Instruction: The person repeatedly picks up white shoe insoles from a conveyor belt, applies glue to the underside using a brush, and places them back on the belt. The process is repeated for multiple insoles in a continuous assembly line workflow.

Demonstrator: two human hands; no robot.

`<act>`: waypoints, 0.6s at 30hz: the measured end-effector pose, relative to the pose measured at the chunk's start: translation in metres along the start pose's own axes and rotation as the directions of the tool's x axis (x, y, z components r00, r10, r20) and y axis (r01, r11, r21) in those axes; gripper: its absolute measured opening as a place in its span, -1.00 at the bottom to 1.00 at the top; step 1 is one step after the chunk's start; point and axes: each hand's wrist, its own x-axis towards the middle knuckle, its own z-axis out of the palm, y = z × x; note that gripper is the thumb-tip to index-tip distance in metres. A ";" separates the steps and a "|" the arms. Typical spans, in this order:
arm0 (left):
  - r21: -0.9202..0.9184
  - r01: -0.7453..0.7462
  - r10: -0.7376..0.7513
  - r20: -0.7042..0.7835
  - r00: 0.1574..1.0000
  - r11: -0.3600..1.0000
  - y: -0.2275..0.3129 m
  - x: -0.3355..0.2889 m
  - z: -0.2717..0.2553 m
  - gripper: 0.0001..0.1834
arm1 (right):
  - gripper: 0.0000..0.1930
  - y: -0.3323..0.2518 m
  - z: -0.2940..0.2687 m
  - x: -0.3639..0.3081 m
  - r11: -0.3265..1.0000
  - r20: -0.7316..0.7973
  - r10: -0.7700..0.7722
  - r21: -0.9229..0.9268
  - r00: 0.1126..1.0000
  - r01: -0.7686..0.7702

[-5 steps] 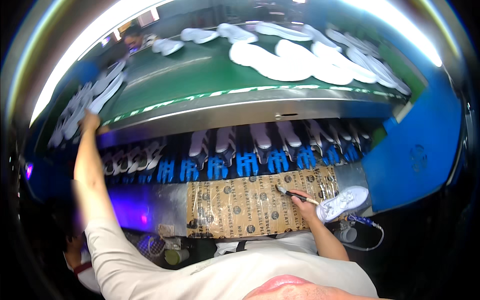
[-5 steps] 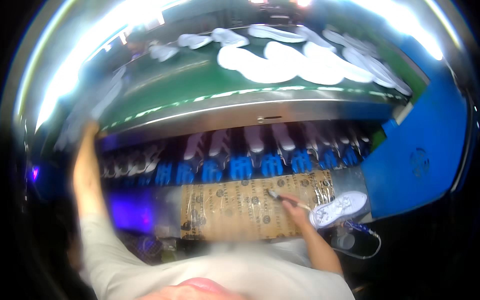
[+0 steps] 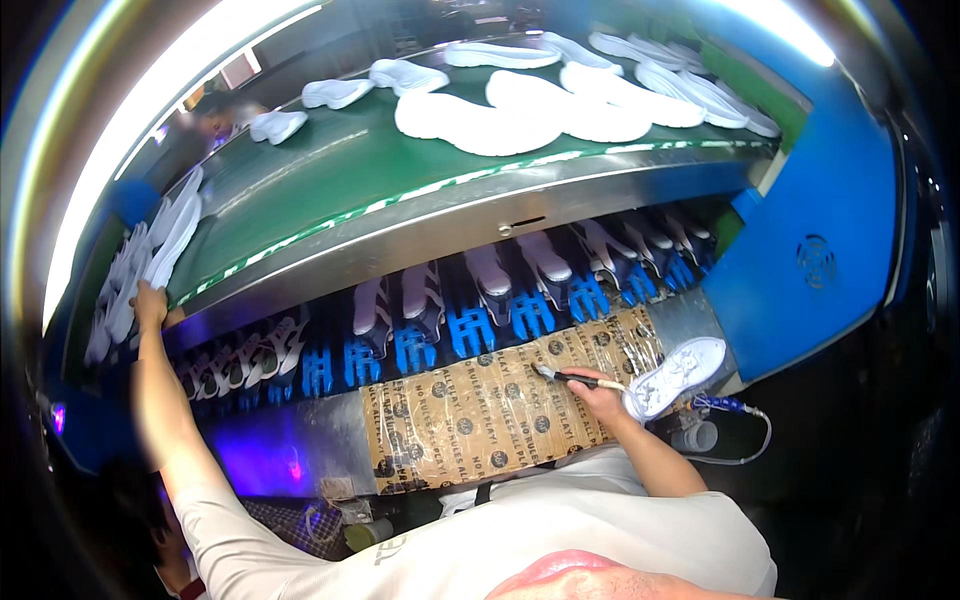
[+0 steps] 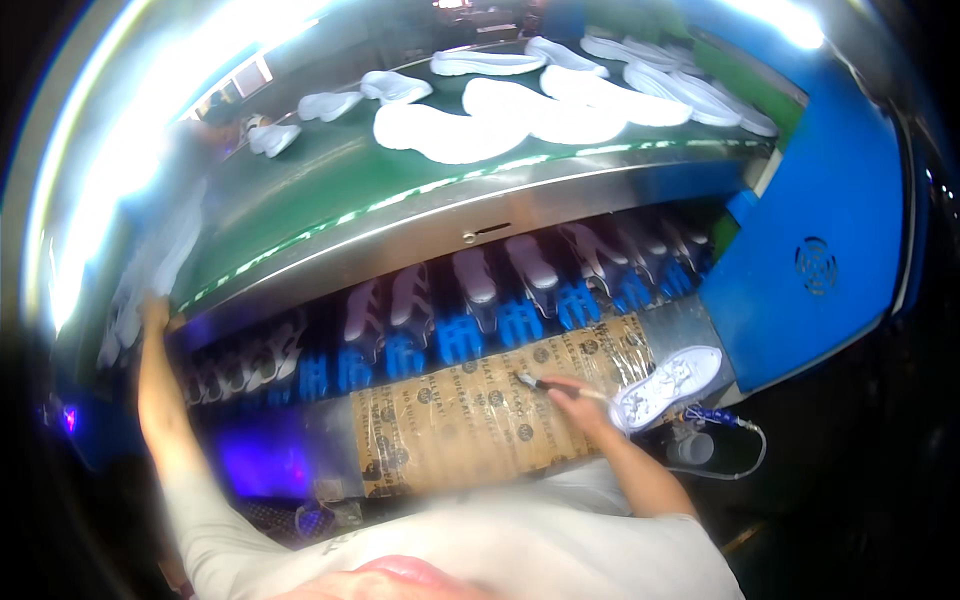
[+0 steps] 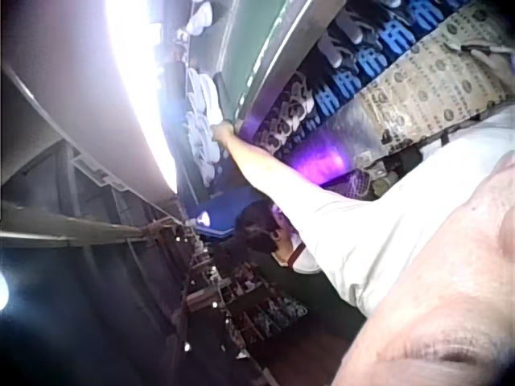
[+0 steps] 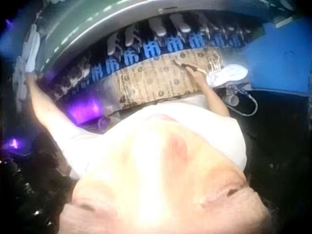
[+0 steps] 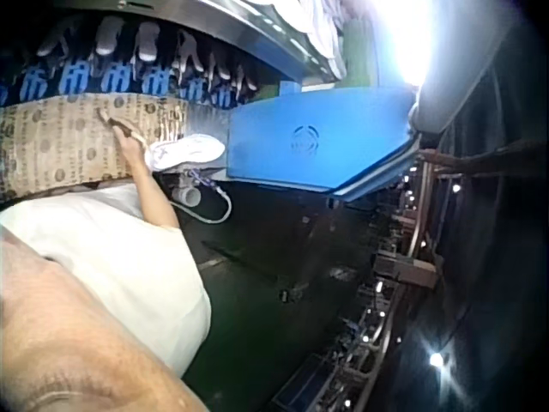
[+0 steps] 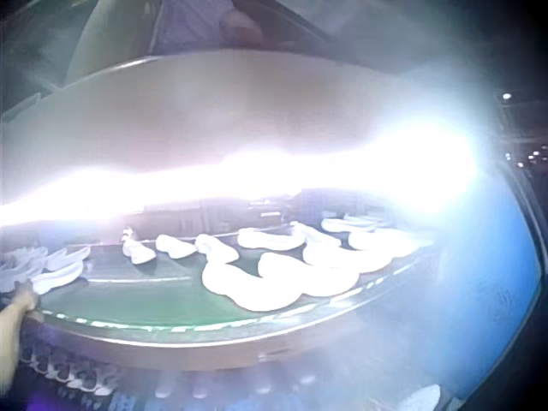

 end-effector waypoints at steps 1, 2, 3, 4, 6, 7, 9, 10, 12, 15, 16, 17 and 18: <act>-0.053 -0.031 0.030 -0.015 0.999 0.998 0.003 -0.006 -0.013 -0.40 | -0.70 -0.006 0.001 0.000 1.000 0.008 0.009 0.002 1.000 -0.009; -0.097 -0.058 0.054 -0.036 0.998 0.994 0.001 -0.012 -0.027 -0.40 | -0.70 -0.014 0.004 0.002 1.000 0.024 0.015 0.010 1.000 -0.015; -0.139 -0.085 0.078 -0.059 0.995 0.987 -0.001 -0.016 -0.044 -0.40 | -0.70 -0.018 0.005 0.004 1.000 0.041 0.018 0.020 0.999 -0.019; -0.163 -0.054 0.046 -0.056 0.997 0.985 0.006 -0.022 -0.059 -0.40 | -0.70 -0.016 0.005 0.004 1.000 0.043 -0.007 0.016 0.999 0.006; -0.213 0.013 -0.020 -0.032 0.999 0.977 0.035 -0.055 -0.088 -0.39 | -0.69 -0.015 0.005 0.005 0.999 0.054 -0.036 0.011 0.998 0.036; -0.311 -0.009 -0.010 -0.059 0.998 0.950 0.045 -0.075 -0.105 -0.39 | -0.69 -0.015 0.005 0.006 0.999 0.067 -0.052 0.006 0.996 0.052; -0.486 -0.058 0.003 -0.113 0.994 0.872 0.064 -0.115 -0.134 -0.39 | -0.66 -0.014 0.007 0.008 0.999 0.073 -0.036 0.034 0.997 0.034; -0.646 -0.068 -0.017 -0.125 0.992 0.760 0.066 -0.133 -0.136 -0.41 | -0.66 -0.016 0.009 0.009 0.998 0.083 -0.019 0.067 0.996 0.014; -0.920 -0.115 -0.043 -0.141 0.989 0.375 0.102 -0.186 -0.153 -0.47 | -0.65 -0.012 0.007 0.009 0.994 0.074 -0.011 0.111 0.997 0.002; -0.796 0.101 0.119 0.037 0.992 -0.597 0.151 -0.264 -0.181 -0.49 | -0.69 -0.020 0.008 0.011 0.989 0.057 0.002 0.146 0.998 -0.011; -0.671 0.211 0.223 0.071 0.972 -0.711 0.158 -0.285 -0.180 -0.46 | -0.71 -0.022 0.012 0.014 0.986 0.032 -0.019 0.167 0.999 0.014; -0.519 0.319 0.322 0.088 0.943 -0.793 0.166 -0.308 -0.166 -0.42 | -0.72 -0.022 0.017 0.016 0.982 0.009 -0.037 0.187 0.999 0.035; -0.558 0.276 0.140 0.273 0.952 -0.783 0.188 -0.333 -0.157 -0.39 | -0.75 -0.035 0.022 0.015 0.954 0.000 0.009 0.301 1.000 -0.008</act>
